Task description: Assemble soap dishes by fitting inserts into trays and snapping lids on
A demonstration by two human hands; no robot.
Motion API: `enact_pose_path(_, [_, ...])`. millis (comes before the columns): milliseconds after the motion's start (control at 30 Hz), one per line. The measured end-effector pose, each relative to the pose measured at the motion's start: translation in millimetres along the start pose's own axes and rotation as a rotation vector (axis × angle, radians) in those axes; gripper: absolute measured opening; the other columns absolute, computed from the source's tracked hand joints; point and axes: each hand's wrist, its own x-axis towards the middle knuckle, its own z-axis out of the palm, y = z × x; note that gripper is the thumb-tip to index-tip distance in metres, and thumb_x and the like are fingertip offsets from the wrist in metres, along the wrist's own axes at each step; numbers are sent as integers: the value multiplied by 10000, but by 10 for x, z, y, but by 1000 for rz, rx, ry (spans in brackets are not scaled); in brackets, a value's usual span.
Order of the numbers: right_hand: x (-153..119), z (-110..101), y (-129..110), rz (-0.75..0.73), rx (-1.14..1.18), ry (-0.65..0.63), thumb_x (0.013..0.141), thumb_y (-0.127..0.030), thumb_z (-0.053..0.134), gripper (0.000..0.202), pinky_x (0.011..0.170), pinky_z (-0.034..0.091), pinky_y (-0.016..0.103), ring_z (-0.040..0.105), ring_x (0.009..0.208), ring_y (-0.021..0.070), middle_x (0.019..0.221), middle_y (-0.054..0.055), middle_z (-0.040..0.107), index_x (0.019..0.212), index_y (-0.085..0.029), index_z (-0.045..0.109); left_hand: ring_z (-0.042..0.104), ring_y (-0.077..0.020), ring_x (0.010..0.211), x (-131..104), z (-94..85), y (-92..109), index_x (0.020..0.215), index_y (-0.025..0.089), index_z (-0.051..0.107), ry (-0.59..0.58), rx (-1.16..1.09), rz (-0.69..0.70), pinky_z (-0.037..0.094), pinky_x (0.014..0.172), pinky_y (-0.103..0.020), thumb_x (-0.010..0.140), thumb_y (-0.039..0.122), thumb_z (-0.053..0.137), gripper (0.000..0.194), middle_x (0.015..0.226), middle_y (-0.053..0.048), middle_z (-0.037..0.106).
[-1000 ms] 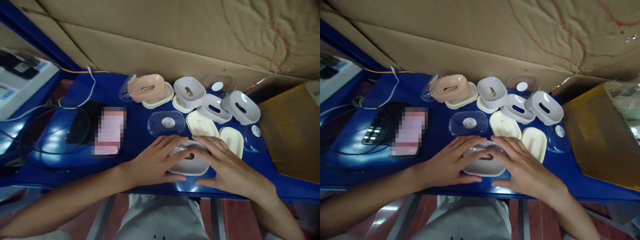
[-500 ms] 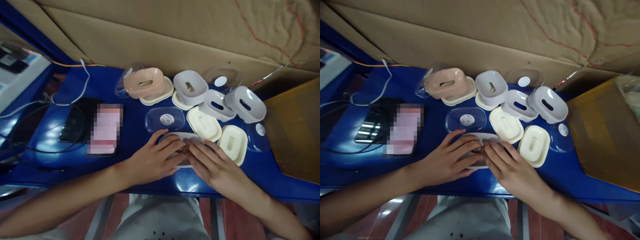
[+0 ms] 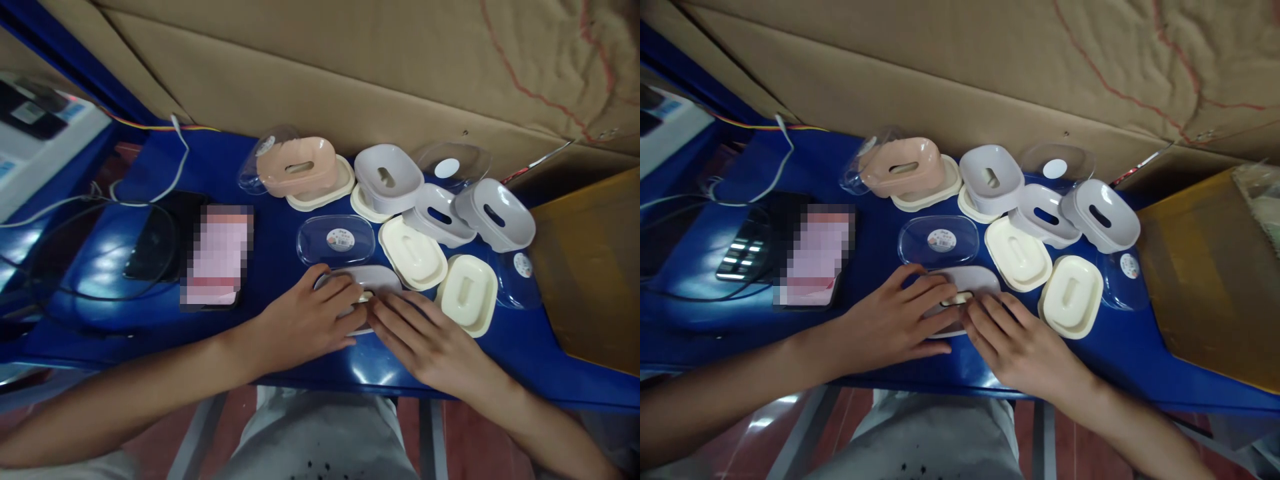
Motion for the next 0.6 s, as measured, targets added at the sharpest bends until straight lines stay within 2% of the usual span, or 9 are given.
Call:
enact_pose_path(100, [14,7,2,17,47,-17,1020,-118,631,326,1086,562,486,702,1264,302,1403,129,751,1328,-95,737,650,-312,1221,-23,-77,-98,1262,196,656,57,-135,-28,480,1073,-494,985,555,744,461,1319,-127,695])
enact_pose_path(167, [23,-9,20,48,127,-11,1042,-187,653,336,1070,573,460,704,1257,267,1424,114,742,1367,-130,719,646,-327,1258,-32,-126,-208,1263,204,647,155,-163,-116,482,1080,-505,1031,464,680,350,1366,-147,677])
enact_pose_path(233, [33,-37,56,77,223,19,1055,-262,666,345,1064,578,440,704,1254,248,1413,107,748,1380,-152,708,614,-352,1335,-39,-154,-339,1307,220,626,200,-154,-239,472,1112,-543,1028,328,641,299,1460,-162,630])
enact_pose_path(300, [40,-65,106,93,271,57,1056,-255,664,337,1075,571,436,700,1259,248,1385,114,759,1373,-146,700,552,-375,1435,-57,-158,-469,1355,224,606,163,-175,-334,456,1153,-579,996,242,615,359,1574,-177,547])
enact_pose_path(400, [40,-78,188,126,266,100,1044,-144,643,317,1074,558,440,706,1235,246,1334,121,775,1357,-137,691,476,-379,1531,-111,-121,-616,1399,215,595,41,-247,-377,437,1208,-586,964,201,603,435,1670,-180,453])
enact_pose_path(500, [38,-48,240,143,270,115,1024,-80,638,328,1047,560,444,713,1214,252,1319,140,773,1345,-128,681,437,-386,1569,-167,-54,-685,1469,239,555,-43,-273,-388,418,1242,-589,971,260,660,509,1726,-167,381])
enact_pose_path(600, [37,1,255,140,287,135,1024,-99,644,321,1019,568,442,723,1198,259,1314,140,774,1341,-141,675,409,-436,1578,-175,5,-708,1469,253,550,-57,-246,-441,427,1222,-629,971,342,738,539,1764,-180,297])
